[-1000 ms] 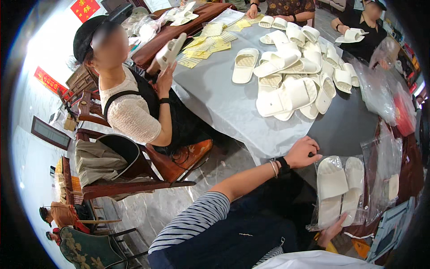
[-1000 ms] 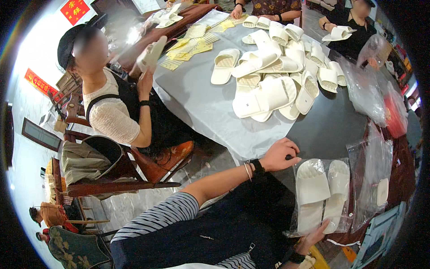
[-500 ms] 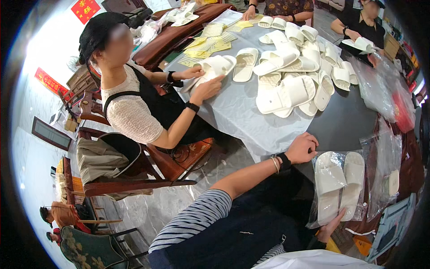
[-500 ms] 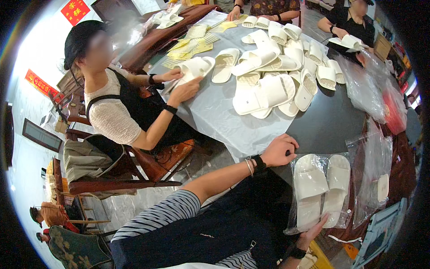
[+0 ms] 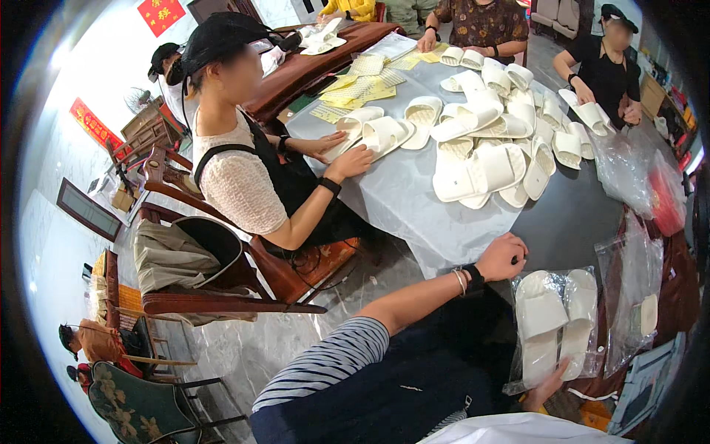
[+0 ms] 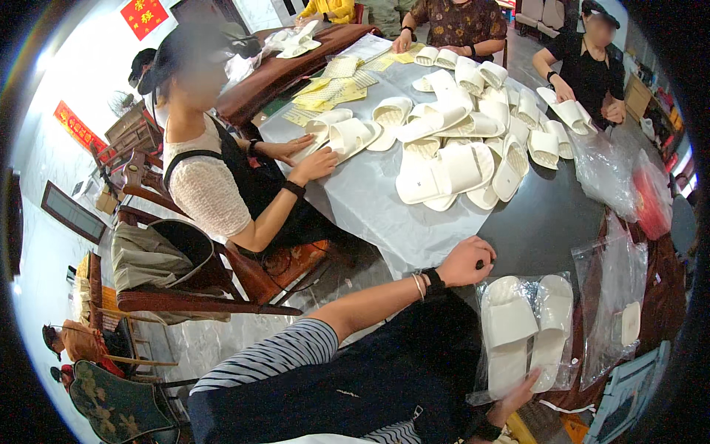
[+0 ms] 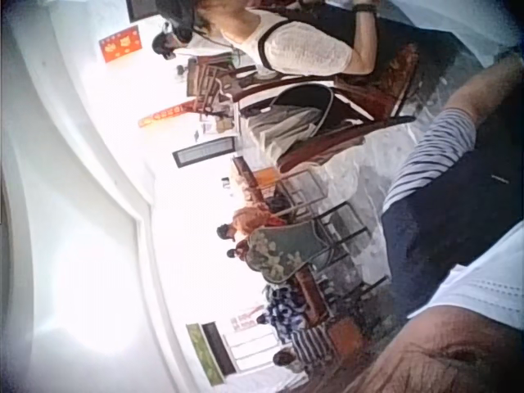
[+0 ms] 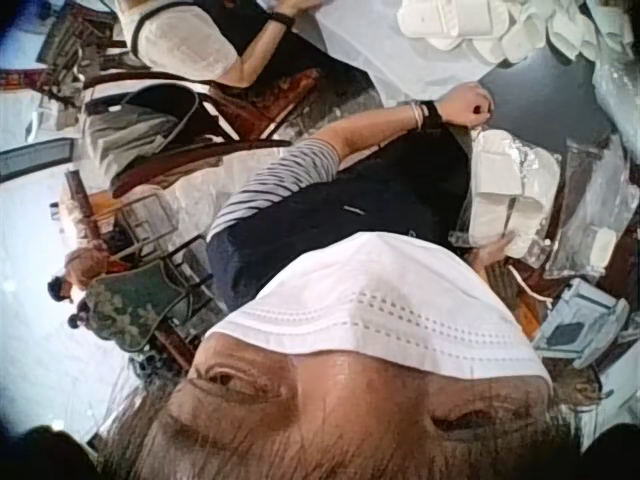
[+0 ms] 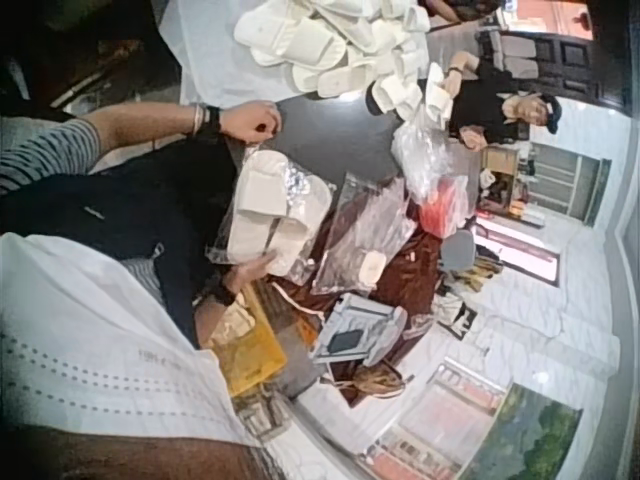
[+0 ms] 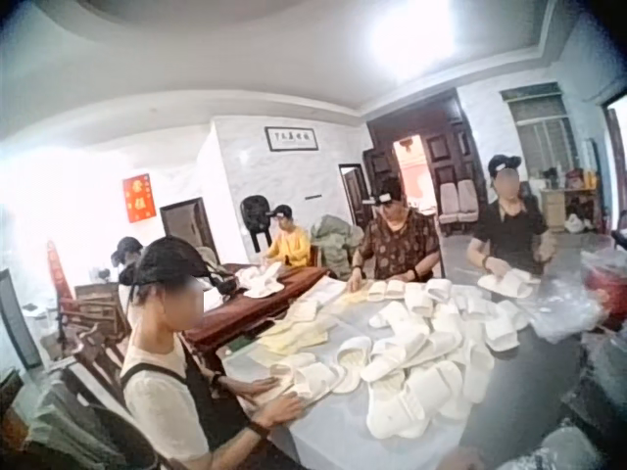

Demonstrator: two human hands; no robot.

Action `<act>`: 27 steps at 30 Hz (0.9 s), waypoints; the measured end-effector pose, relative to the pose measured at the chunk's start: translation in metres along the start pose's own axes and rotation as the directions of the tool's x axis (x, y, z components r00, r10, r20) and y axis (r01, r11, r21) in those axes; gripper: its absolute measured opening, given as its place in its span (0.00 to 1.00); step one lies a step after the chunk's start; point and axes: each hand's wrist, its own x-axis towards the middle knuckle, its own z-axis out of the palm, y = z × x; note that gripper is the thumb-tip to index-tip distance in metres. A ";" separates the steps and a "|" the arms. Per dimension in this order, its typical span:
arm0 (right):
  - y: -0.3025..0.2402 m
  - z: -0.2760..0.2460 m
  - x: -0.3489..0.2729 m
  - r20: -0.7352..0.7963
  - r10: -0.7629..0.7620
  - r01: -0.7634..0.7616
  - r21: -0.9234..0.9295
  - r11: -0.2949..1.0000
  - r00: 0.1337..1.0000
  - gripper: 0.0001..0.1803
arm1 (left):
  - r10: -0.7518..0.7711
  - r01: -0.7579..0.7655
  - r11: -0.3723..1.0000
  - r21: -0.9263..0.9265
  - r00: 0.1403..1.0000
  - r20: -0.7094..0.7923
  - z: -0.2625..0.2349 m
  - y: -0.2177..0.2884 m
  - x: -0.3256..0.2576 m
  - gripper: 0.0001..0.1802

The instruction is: The recorder is packing white slippers into clear plastic bags and placing them into a yellow basket.

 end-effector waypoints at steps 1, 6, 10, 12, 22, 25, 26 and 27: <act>0.004 -0.001 0.003 0.035 -0.028 0.026 0.080 0.996 0.999 0.39 | 0.002 -0.002 1.000 0.010 1.000 -0.014 -0.001 -0.001 0.000 0.08; 0.003 -0.015 -0.006 0.113 -0.056 0.049 0.066 0.997 0.992 0.37 | 0.003 -0.002 1.000 -0.019 0.998 0.068 0.003 0.006 0.006 0.07; 0.019 -0.035 0.018 0.284 -0.156 0.140 0.078 0.987 0.946 0.32 | -0.010 0.006 0.997 0.071 0.999 0.051 -0.006 0.002 0.001 0.07; 0.027 -0.045 0.020 0.230 -0.189 0.151 0.175 0.973 0.955 0.30 | -0.045 0.040 0.996 0.085 0.998 0.052 -0.003 0.003 -0.001 0.07; -0.060 -0.159 -0.096 -0.016 -0.135 0.135 0.243 0.961 0.991 0.34 | 0.066 -0.075 0.992 0.104 0.994 0.085 0.021 0.002 0.007 0.07; -0.050 -0.240 -0.093 -0.298 -0.191 0.237 0.127 0.963 0.935 0.34 | -0.033 0.010 0.994 0.107 0.976 0.217 0.011 -0.020 0.007 0.06; -0.031 -0.281 -0.093 -0.392 -0.399 0.340 -0.213 0.916 0.829 0.34 | -0.004 -0.024 0.990 0.138 0.980 0.199 0.018 -0.006 0.010 0.08; -0.042 -0.295 -0.091 -0.478 -0.195 0.267 0.087 0.960 0.856 0.31 | -0.054 0.036 0.994 0.107 0.985 0.166 0.010 -0.006 0.011 0.09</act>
